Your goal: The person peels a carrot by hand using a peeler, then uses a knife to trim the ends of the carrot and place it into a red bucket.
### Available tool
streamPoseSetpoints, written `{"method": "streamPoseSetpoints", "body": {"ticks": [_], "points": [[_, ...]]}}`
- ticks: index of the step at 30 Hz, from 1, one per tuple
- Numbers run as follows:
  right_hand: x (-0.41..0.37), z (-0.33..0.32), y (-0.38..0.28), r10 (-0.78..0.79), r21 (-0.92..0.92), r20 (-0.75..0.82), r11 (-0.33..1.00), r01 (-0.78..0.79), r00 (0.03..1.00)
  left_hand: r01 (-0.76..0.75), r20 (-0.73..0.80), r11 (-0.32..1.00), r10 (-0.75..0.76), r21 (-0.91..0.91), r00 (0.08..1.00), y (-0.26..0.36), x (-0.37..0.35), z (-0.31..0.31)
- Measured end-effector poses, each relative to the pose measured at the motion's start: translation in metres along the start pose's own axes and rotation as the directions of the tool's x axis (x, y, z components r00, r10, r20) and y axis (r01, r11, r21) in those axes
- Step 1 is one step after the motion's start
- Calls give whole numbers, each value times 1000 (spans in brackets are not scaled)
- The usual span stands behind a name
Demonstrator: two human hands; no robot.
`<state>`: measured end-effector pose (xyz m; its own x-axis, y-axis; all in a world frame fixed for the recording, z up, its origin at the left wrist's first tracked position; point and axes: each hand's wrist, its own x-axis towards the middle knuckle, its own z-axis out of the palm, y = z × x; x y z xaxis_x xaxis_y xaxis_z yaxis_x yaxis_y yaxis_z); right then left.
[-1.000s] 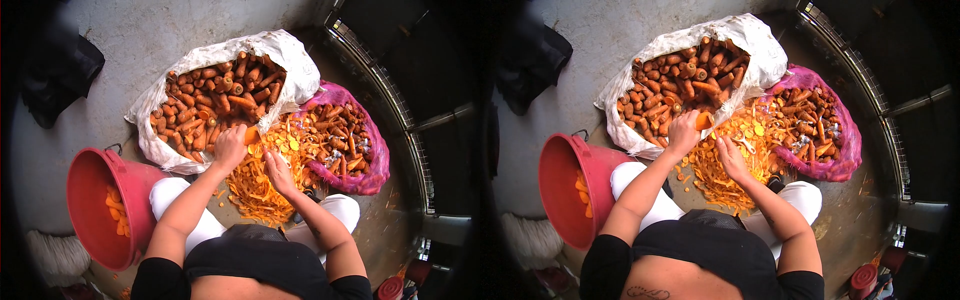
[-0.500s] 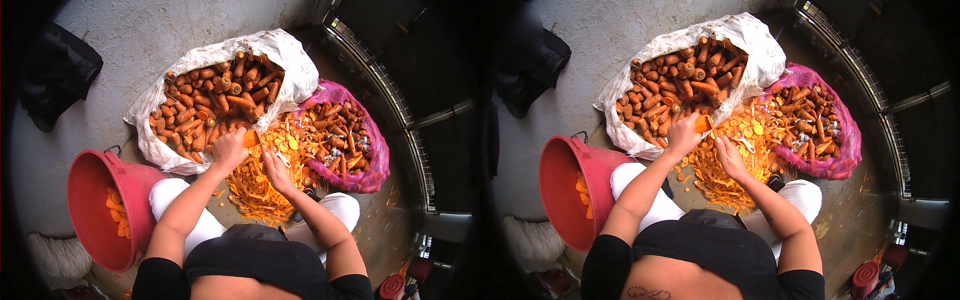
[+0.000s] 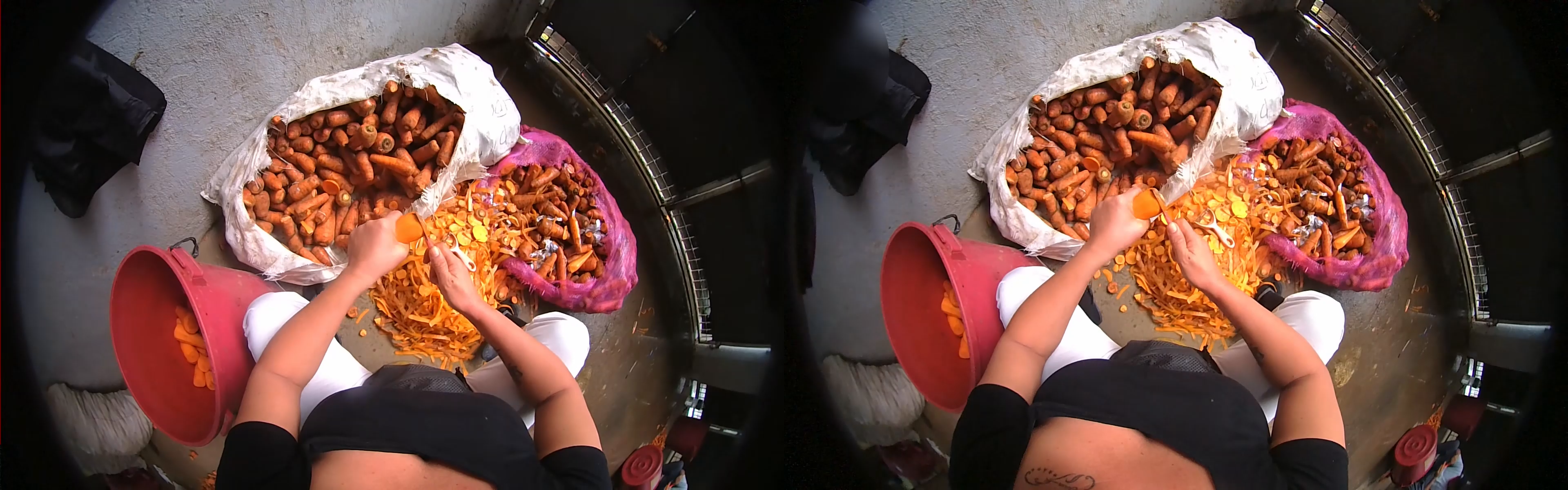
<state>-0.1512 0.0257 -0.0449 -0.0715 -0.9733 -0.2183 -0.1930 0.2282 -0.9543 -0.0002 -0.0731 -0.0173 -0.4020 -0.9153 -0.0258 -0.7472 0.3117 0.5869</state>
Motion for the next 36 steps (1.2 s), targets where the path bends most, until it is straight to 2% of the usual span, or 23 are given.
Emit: {"method": "streamPoseSetpoints", "body": {"ticks": [3, 7, 9, 12, 15, 17, 21, 24, 27, 30, 33, 36], "points": [[1, -1, 4, -8, -27, 11, 1000, 8, 1000, 58, 162, 984, -30, -170, 986, -2, 6, -3], [0, -1, 8, -14, -40, 25, 999, 15, 1000, 49, 139, 998, -42, -41, 989, 2, 2, -8], [-2, -2, 7, 36, -45, 33, 998, -35, 999, 53, 130, 999, -53, 7, 990, 4, 3, -7], [-2, -4, 4, 32, -54, 43, 998, -30, 999, 73, 231, 987, -37, -146, 972, -4, 8, -6], [-2, -4, 3, 19, -95, 48, 995, -14, 999, 67, 303, 972, 4, -224, 953, -14, 12, -5], [-3, -6, 2, 16, -137, 44, 991, -10, 999, 114, 365, 929, 24, -352, 931, -22, 13, 1], [-4, -6, 2, -9, -198, 38, 980, 16, 999, 227, 491, 822, 73, -523, 868, -21, 13, -3], [-7, -7, 1, -33, -223, 38, 974, 41, 999, 341, 592, 738, 99, -583, 799, -19, 14, -6], [-9, -10, 2, -48, -248, 47, 967, 59, 998, 492, 729, 731, 10, -472, 684, -6, 13, -24], [-9, -12, 7, -91, -268, 50, 958, 102, 995, 505, 732, 685, 62, -526, 679, -13, 10, -16], [-11, -14, 7, -136, -250, 49, 957, 144, 989, 598, 738, 496, 140, -629, 660, -17, 6, -8], [-12, -19, 10, -150, -286, 82, 944, 167, 985, 660, 802, 490, 161, -570, 575, -16, 5, -11]]}}
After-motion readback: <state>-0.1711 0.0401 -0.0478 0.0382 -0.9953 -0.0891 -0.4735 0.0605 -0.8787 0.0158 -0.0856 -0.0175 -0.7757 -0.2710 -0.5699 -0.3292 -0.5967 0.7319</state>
